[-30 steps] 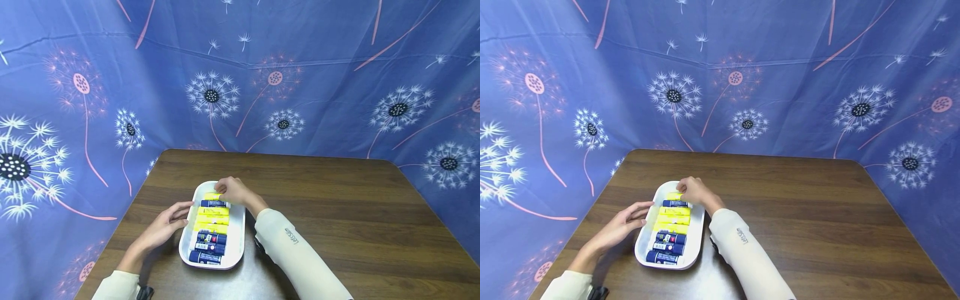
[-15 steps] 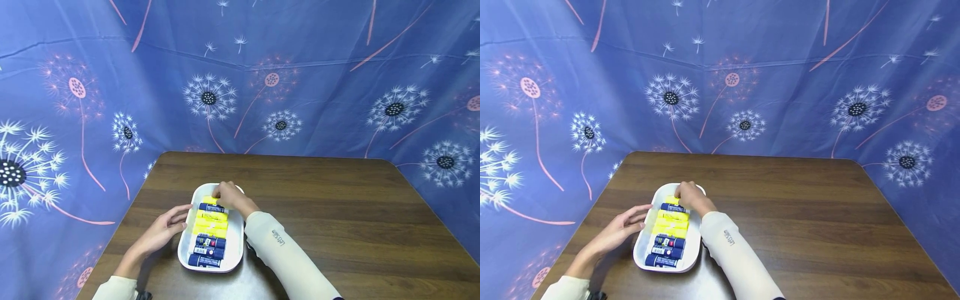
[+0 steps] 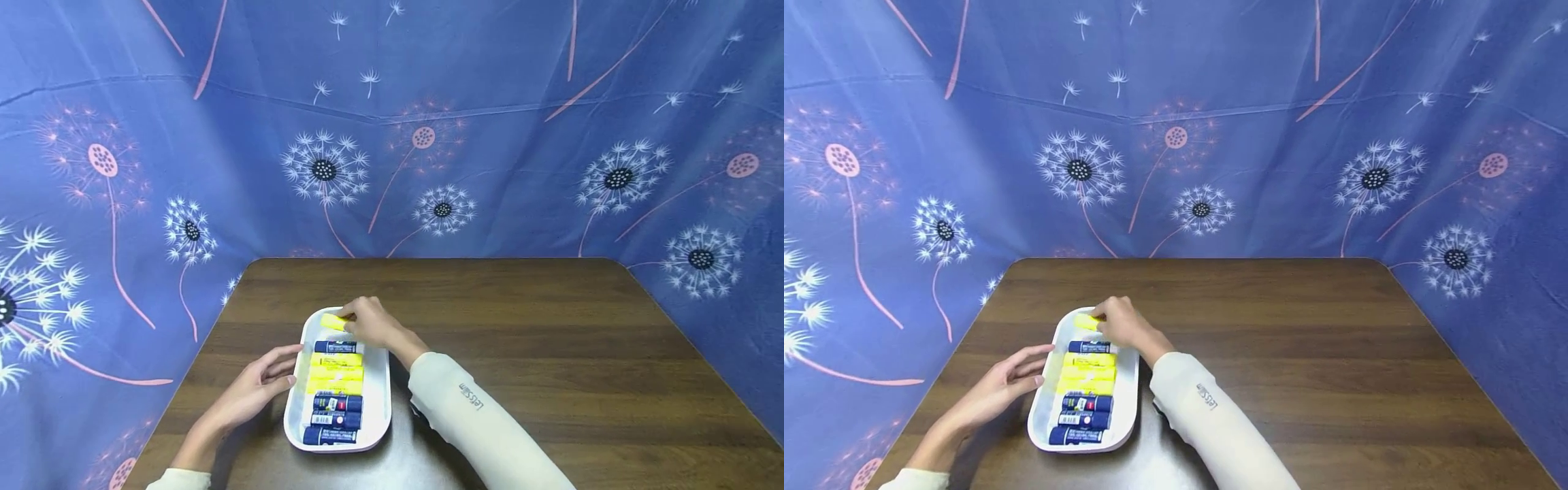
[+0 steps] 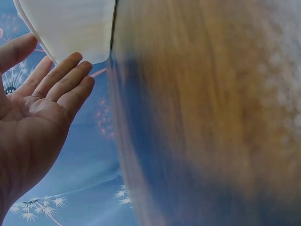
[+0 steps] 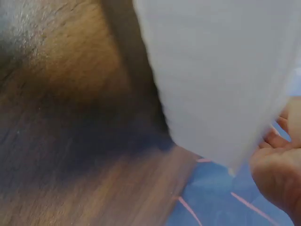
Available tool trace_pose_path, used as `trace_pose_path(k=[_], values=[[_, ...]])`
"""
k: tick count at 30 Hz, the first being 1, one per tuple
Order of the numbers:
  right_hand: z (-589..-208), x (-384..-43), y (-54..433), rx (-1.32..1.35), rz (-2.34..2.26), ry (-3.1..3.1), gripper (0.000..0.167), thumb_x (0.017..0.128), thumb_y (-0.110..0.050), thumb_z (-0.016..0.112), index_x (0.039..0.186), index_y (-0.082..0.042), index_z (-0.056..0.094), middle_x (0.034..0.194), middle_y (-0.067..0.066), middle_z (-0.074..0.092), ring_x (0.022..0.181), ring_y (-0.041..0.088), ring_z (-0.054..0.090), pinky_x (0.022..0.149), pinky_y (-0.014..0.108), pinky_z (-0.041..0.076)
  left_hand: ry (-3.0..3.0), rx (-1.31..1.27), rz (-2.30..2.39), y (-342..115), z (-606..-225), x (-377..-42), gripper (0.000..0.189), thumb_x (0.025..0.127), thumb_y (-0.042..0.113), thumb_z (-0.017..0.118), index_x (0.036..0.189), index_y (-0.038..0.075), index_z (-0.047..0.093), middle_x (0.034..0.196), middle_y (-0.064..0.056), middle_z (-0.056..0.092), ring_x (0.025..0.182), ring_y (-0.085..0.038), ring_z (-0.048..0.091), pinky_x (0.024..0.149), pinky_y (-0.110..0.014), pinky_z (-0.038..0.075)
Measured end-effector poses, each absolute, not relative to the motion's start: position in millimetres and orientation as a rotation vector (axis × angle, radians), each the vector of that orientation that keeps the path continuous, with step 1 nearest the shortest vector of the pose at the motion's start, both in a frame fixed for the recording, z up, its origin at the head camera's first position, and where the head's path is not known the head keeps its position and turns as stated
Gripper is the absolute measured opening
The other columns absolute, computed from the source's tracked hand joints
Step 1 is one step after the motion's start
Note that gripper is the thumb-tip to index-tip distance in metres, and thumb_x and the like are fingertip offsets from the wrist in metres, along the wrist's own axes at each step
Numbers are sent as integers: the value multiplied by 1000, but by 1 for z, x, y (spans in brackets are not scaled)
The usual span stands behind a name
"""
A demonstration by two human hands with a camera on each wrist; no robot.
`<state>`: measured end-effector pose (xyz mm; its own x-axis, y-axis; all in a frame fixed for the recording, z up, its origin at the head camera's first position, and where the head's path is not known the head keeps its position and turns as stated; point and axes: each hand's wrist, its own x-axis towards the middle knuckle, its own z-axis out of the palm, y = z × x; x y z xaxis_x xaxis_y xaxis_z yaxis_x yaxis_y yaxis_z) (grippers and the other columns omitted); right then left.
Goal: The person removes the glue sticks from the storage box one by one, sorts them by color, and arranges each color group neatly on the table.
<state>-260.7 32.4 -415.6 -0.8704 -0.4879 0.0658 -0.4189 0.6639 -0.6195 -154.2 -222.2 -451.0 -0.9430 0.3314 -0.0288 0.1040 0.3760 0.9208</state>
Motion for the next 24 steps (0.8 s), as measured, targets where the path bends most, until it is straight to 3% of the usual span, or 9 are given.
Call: trace_pose_path(k=[5,11,17,24], values=[[-406,-263,61,-548,-1553,2637,31,93,-2,72,124,-3,75,113,15,78,95,19,75,77,28,63,2445,376,1586,-223,-454,-153,55,100,12,65,152,9,47,151,-25,55,140,-44,53,98,-17,52],[-413,-271,101,-42,-2029,2436,31,94,-2,70,124,2,73,116,24,74,94,22,72,77,27,63,2444,380,1587,-224,-452,-154,55,100,13,65,152,9,47,151,-25,54,140,-44,53,98,-17,53],[-440,-272,126,354,-1974,2534,29,93,-8,73,121,0,75,117,23,75,93,24,73,75,26,63,2465,374,1561,-224,-450,-154,55,100,14,66,152,11,48,152,-24,54,140,-43,53,98,-18,53],[-467,-265,132,477,-1840,2687,27,90,-7,76,115,2,77,111,21,78,104,36,73,76,30,64,2459,361,1556,-224,-450,-154,55,100,14,66,152,12,48,151,-23,56,140,-41,54,99,-18,52]])
